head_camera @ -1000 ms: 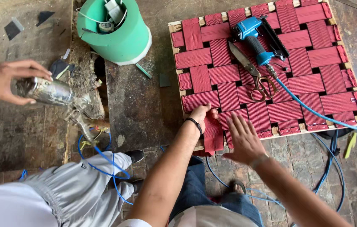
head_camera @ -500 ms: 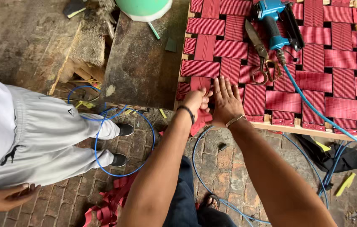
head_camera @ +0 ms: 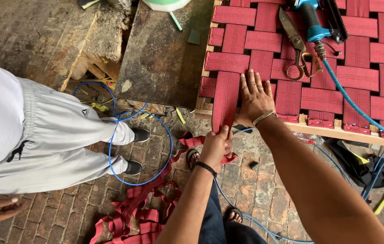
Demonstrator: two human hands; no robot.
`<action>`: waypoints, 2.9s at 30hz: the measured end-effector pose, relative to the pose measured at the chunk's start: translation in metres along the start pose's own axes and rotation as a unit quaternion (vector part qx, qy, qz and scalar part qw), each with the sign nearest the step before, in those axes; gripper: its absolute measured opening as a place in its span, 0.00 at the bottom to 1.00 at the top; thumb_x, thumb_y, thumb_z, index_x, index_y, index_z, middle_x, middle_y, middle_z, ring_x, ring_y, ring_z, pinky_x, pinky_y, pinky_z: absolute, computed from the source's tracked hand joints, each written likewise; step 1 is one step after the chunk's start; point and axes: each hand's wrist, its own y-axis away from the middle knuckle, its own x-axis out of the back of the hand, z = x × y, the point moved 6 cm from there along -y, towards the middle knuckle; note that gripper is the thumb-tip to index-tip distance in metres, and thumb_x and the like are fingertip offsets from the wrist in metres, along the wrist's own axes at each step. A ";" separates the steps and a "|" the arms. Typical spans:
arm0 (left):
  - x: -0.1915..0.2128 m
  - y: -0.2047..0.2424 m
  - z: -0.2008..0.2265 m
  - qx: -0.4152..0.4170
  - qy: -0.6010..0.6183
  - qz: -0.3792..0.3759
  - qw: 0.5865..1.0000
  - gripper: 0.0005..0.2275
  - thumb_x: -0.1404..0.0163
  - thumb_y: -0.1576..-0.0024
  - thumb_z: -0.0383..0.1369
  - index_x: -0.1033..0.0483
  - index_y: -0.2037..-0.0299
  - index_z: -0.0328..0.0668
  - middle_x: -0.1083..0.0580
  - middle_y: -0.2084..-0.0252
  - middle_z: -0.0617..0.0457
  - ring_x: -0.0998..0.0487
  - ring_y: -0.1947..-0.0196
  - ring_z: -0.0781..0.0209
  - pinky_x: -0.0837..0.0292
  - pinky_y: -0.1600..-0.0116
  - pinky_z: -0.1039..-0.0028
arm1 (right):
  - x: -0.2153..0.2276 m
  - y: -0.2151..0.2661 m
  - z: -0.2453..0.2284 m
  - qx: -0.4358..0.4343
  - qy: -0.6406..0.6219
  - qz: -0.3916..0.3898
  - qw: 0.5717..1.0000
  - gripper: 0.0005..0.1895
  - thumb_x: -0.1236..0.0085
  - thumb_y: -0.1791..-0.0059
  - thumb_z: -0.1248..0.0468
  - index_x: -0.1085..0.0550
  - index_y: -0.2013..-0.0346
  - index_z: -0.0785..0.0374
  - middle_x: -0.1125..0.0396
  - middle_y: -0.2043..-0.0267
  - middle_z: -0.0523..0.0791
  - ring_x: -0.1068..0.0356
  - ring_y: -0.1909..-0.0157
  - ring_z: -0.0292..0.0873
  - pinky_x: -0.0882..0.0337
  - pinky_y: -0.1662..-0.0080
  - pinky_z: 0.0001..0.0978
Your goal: The person weaves red straps into a wooden frame using a pneumatic staple gun to secure them. They complete one woven panel, move it aside, and begin attaching straps to a second wooden frame.
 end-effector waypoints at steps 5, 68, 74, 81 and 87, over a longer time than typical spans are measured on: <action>0.010 0.012 -0.014 0.006 0.020 0.009 1.000 0.14 0.54 0.34 0.40 0.30 0.68 0.41 0.40 0.83 0.64 0.43 0.86 0.70 0.43 0.78 0.73 | -0.006 -0.004 0.002 -0.018 0.045 -0.049 0.998 0.80 0.30 0.69 0.33 0.75 0.23 0.53 0.83 0.18 0.49 0.81 0.18 0.47 0.74 0.25 0.48; 0.090 -0.192 -0.109 -0.394 -0.617 -0.064 0.678 0.15 0.53 0.39 0.45 0.22 0.55 0.42 0.21 0.56 0.42 0.23 0.52 0.36 0.31 0.43 0.48 | 0.004 0.160 0.106 -0.306 -0.403 0.048 0.861 0.09 0.35 0.58 0.68 0.20 0.64 0.66 0.23 0.70 0.47 0.24 0.64 0.40 0.27 0.59 0.37; 0.090 -0.189 -0.099 -0.421 -0.558 -0.093 0.709 0.16 0.51 0.39 0.45 0.22 0.50 0.43 0.22 0.49 0.42 0.26 0.45 0.33 0.35 0.37 0.46 | -0.068 0.179 -0.010 -0.377 -0.542 -0.035 0.750 0.12 0.32 0.58 0.62 0.22 0.78 0.70 0.28 0.83 0.47 0.30 0.80 0.40 0.31 0.73 0.36; 0.080 -0.189 -0.097 -0.409 -0.539 -0.119 0.727 0.17 0.52 0.37 0.46 0.23 0.47 0.43 0.23 0.47 0.42 0.26 0.45 0.34 0.34 0.40 0.46 | -0.069 0.171 -0.022 -0.389 -0.511 -0.016 0.766 0.14 0.31 0.59 0.60 0.23 0.79 0.69 0.28 0.84 0.46 0.30 0.81 0.39 0.32 0.74 0.35; 0.080 -0.191 -0.102 -0.399 -0.538 -0.160 0.725 0.17 0.55 0.35 0.44 0.25 0.45 0.43 0.24 0.45 0.43 0.26 0.44 0.35 0.34 0.39 0.47 | -0.061 0.168 -0.032 -0.394 -0.505 0.009 0.768 0.12 0.32 0.59 0.60 0.23 0.77 0.67 0.28 0.84 0.46 0.29 0.80 0.39 0.31 0.74 0.36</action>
